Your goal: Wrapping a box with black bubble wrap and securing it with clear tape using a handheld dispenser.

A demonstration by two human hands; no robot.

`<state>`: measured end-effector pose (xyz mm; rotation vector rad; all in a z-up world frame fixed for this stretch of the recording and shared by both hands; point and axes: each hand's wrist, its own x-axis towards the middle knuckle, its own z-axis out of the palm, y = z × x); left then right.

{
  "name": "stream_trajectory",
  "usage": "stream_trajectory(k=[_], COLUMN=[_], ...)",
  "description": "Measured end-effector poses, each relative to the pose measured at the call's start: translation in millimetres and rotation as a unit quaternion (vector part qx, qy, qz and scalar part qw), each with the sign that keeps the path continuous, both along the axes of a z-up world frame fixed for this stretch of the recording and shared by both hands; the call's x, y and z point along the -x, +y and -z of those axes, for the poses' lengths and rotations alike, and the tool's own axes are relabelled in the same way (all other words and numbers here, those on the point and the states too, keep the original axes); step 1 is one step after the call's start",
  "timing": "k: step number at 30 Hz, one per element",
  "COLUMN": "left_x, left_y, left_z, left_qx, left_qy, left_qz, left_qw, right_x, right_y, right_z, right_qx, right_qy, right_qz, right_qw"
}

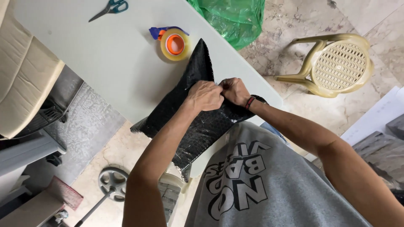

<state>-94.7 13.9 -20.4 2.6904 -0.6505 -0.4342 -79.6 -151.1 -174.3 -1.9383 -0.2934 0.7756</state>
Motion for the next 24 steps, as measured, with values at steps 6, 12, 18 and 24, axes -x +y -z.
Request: stream_trajectory(k=[6, 12, 18, 24], left_x=[8, 74, 225, 324], left_y=[7, 46, 139, 203], left_z=[28, -41, 17, 178], left_qx=[0.094, 0.167, 0.294, 0.565], left_qy=[-0.206, -0.408, -0.338, -0.149], left_qz=[-0.017, -0.255, -0.571, -0.785], left_qw=[0.974, 0.860, 0.688, 0.206], right_x=[5, 12, 38, 39], right_y=[-6, 0, 37, 46], right_z=[37, -97, -197, -161], right_qx=[-0.027, -0.025, 0.043, 0.231], right_qy=[-0.050, -0.023, 0.185, 0.023], right_qz=[0.003, -0.012, 0.006, 0.029], right_qw=[0.998, 0.999, 0.982, 0.972])
